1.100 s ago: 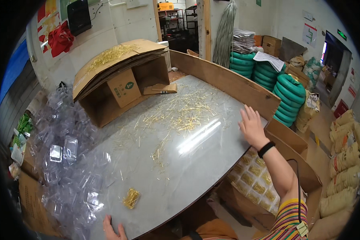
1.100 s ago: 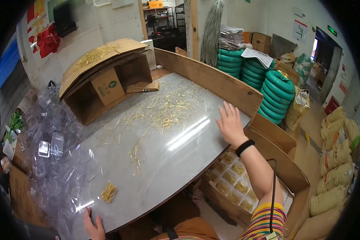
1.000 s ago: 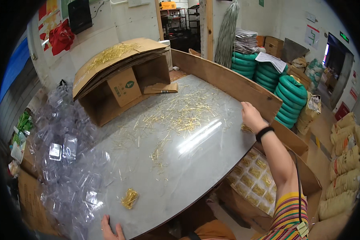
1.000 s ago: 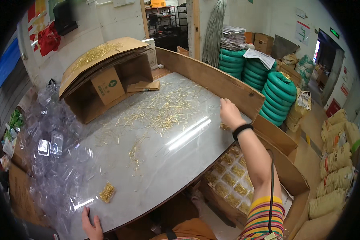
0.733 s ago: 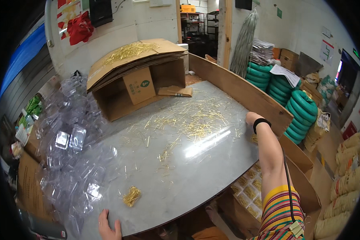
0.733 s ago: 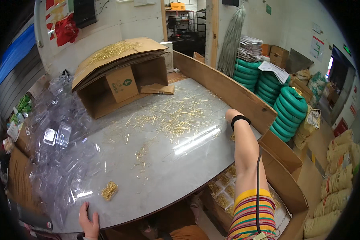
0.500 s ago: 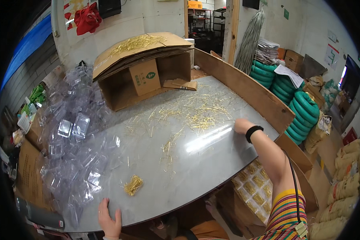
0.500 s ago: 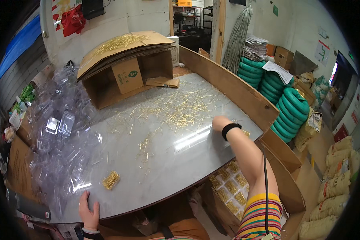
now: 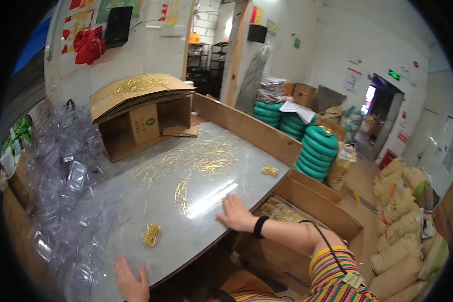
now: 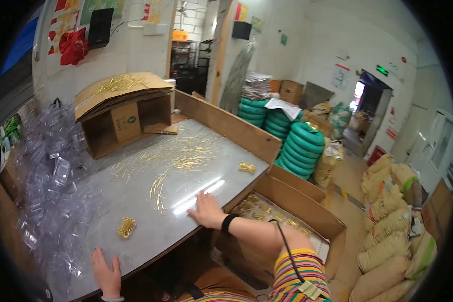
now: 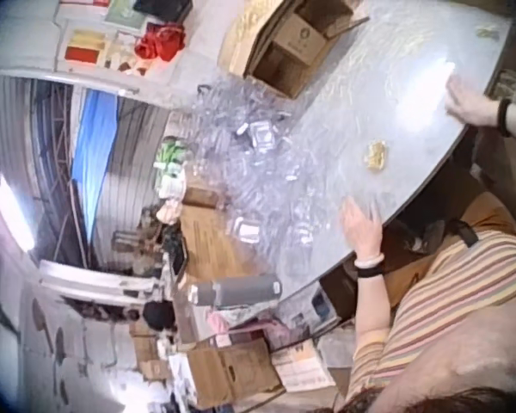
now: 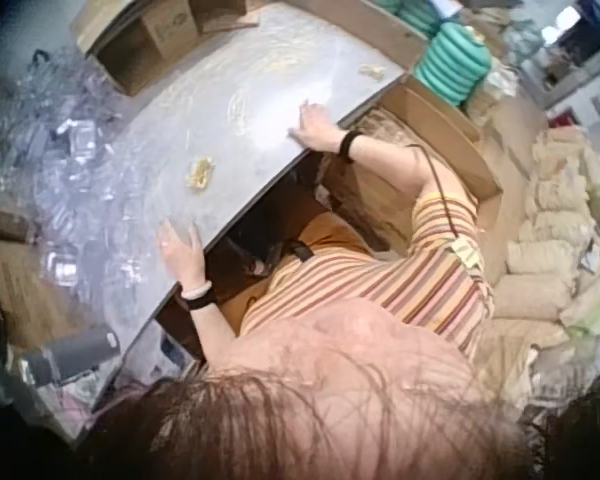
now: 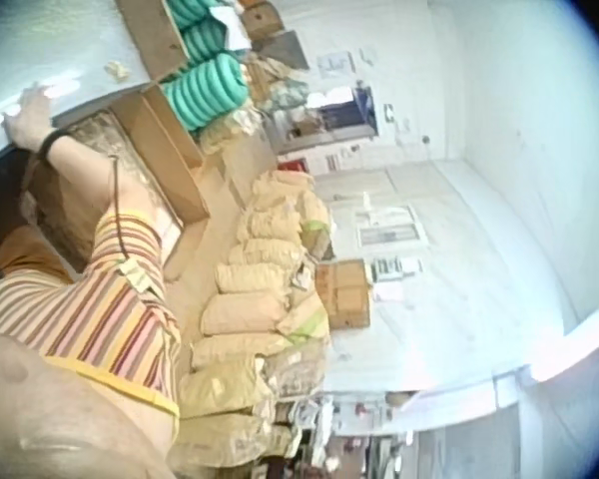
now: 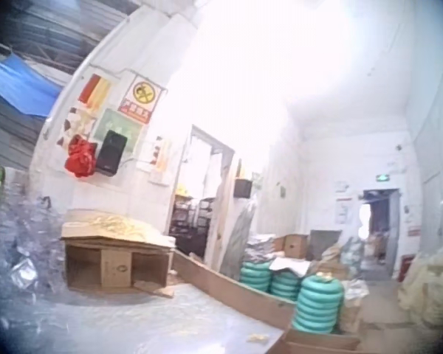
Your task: Sorting, weighing, and bagging small gold-colored metal pins or components on a workbench.
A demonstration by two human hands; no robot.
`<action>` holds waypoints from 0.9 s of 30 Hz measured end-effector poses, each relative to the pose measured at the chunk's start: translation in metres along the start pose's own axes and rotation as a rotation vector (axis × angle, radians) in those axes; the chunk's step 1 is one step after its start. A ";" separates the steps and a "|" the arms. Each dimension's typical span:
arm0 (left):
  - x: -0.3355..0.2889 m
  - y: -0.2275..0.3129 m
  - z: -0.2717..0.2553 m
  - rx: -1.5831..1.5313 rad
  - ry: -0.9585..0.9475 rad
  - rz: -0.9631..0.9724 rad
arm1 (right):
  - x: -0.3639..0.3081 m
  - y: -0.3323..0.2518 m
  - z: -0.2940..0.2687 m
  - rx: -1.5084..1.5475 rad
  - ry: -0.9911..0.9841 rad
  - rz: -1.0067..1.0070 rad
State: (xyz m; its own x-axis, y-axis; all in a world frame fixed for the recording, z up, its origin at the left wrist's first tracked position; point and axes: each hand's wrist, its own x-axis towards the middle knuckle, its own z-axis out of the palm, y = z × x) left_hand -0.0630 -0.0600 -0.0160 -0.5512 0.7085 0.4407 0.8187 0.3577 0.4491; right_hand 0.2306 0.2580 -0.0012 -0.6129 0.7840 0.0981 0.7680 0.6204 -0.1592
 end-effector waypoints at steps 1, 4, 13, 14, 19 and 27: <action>-0.001 -0.002 0.000 0.006 0.016 0.022 | -0.004 -0.015 0.002 -0.036 -0.002 -0.040; -0.003 -0.005 0.001 -0.007 0.029 0.032 | -0.009 -0.046 0.007 0.054 -0.009 -0.043; 0.000 0.000 -0.007 -0.073 0.018 0.081 | 0.025 -0.058 0.006 0.229 0.154 0.191; 0.000 0.000 -0.008 -0.079 0.038 0.096 | 0.019 -0.065 0.007 0.280 0.139 0.156; 0.002 -0.002 -0.009 -0.041 0.080 0.180 | -0.019 -0.130 0.025 0.044 0.226 -0.045; 0.001 -0.003 -0.013 -0.083 0.046 0.215 | -0.033 -0.178 0.023 0.457 0.138 -0.355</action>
State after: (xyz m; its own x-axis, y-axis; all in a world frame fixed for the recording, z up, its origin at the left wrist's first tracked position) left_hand -0.0683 -0.0686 -0.0070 -0.3742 0.7335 0.5674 0.9031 0.1492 0.4027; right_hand 0.1096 0.1216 0.0013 -0.7641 0.5452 0.3449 0.3443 0.7967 -0.4967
